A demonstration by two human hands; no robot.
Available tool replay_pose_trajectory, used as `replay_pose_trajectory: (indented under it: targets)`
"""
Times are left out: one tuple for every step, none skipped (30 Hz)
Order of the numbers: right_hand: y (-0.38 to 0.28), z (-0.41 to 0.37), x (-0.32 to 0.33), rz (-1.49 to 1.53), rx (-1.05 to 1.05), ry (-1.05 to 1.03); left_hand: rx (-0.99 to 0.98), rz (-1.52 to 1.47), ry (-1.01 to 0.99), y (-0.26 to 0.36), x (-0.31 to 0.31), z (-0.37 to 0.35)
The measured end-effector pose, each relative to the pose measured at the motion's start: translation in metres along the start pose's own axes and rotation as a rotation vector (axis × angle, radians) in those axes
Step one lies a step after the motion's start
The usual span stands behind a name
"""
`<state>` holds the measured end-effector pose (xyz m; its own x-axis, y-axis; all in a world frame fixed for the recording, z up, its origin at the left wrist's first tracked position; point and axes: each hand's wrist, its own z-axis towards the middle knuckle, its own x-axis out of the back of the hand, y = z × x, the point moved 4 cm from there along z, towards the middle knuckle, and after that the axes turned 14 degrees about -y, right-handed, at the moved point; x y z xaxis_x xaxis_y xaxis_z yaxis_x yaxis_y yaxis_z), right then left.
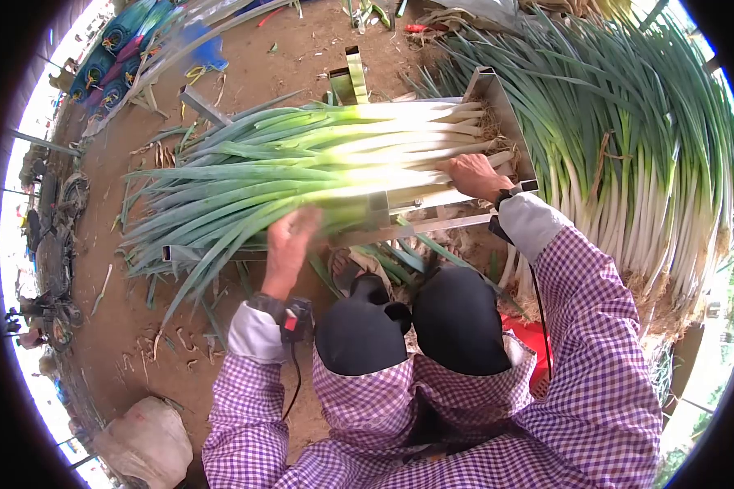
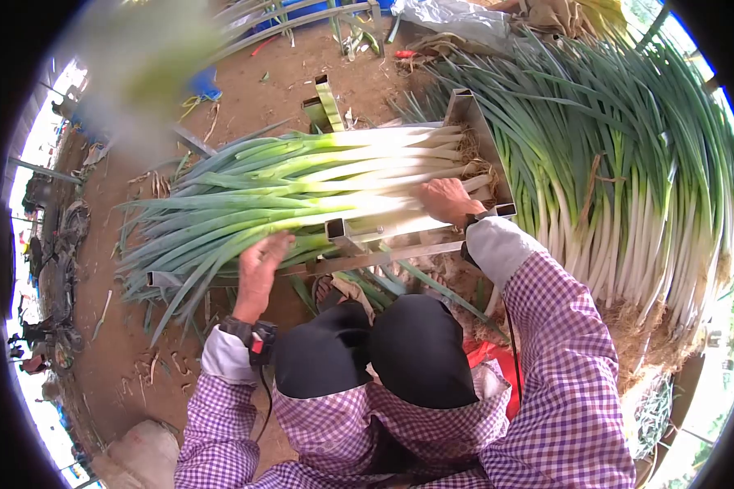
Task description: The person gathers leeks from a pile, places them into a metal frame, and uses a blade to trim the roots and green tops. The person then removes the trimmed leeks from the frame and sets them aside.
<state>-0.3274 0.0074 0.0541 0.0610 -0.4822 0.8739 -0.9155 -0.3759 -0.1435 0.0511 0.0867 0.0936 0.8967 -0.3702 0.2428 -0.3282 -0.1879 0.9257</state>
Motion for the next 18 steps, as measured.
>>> replay_pose_trajectory:
  targets:
    - [0.002, 0.002, -0.003, 0.007, -0.017, -0.009, -0.035, -0.039, 0.065, 0.007, 0.008, -0.003]
    - [0.004, 0.003, -0.005, 0.013, -0.032, -0.016, -0.023, -0.14, 0.154, 0.011, 0.017, -0.007]
    - [0.004, 0.002, -0.006, 0.058, -0.028, 0.01, -0.011, -0.24, 0.243, 0.017, 0.025, -0.011]
    - [0.005, 0.002, -0.008, 0.042, -0.022, 0.022, 0.002, -0.34, 0.331, 0.02, 0.033, -0.015]
    - [0.006, 0.003, -0.01, 0.026, -0.019, 0.034, -0.046, -0.259, 0.388, 0.027, 0.042, -0.016]
    - [0.007, 0.004, -0.011, 0.011, -0.014, 0.046, -0.05, -0.269, 0.406, 0.033, 0.047, -0.018]
    - [0.008, 0.004, -0.013, 0.053, -0.029, 0.043, -0.056, -0.279, 0.425, 0.044, 0.052, -0.021]
    - [0.008, 0.006, -0.014, 0.045, -0.038, 0.04, -0.061, -0.289, 0.443, 0.054, 0.057, -0.024]
    - [0.01, 0.009, -0.017, 0.036, -0.049, 0.036, -0.087, -0.282, 0.447, 0.069, 0.06, -0.026]
    - [0.012, 0.009, -0.019, 0.027, -0.061, 0.03, -0.101, -0.271, 0.491, 0.077, 0.064, -0.026]
    - [0.013, 0.009, -0.021, 0.034, -0.058, 0.03, -0.117, -0.259, 0.535, 0.084, 0.071, -0.027]
    - [0.012, 0.008, -0.021, 0.043, -0.055, 0.032, -0.135, -0.246, 0.579, 0.088, 0.079, -0.027]
    - [0.011, 0.007, -0.02, 0.054, -0.052, 0.037, -0.072, -0.306, 0.62, 0.085, 0.093, -0.026]
    - [0.01, 0.008, -0.018, 0.049, -0.046, 0.041, -0.095, -0.297, 0.643, 0.086, 0.109, -0.026]
    - [0.011, 0.008, -0.018, 0.041, -0.042, 0.045, -0.145, -0.291, 0.657, 0.079, 0.13, -0.026]
    - [0.01, 0.007, -0.018, 0.034, -0.036, 0.045, -0.192, -0.287, 0.671, 0.067, 0.152, -0.026]
    - [0.009, 0.005, -0.018, 0.038, -0.036, 0.05, -0.213, -0.28, 0.738, 0.05, 0.175, -0.027]
    - [0.008, 0.004, -0.018, 0.043, -0.037, 0.057, -0.236, -0.272, 0.804, 0.05, 0.185, -0.028]
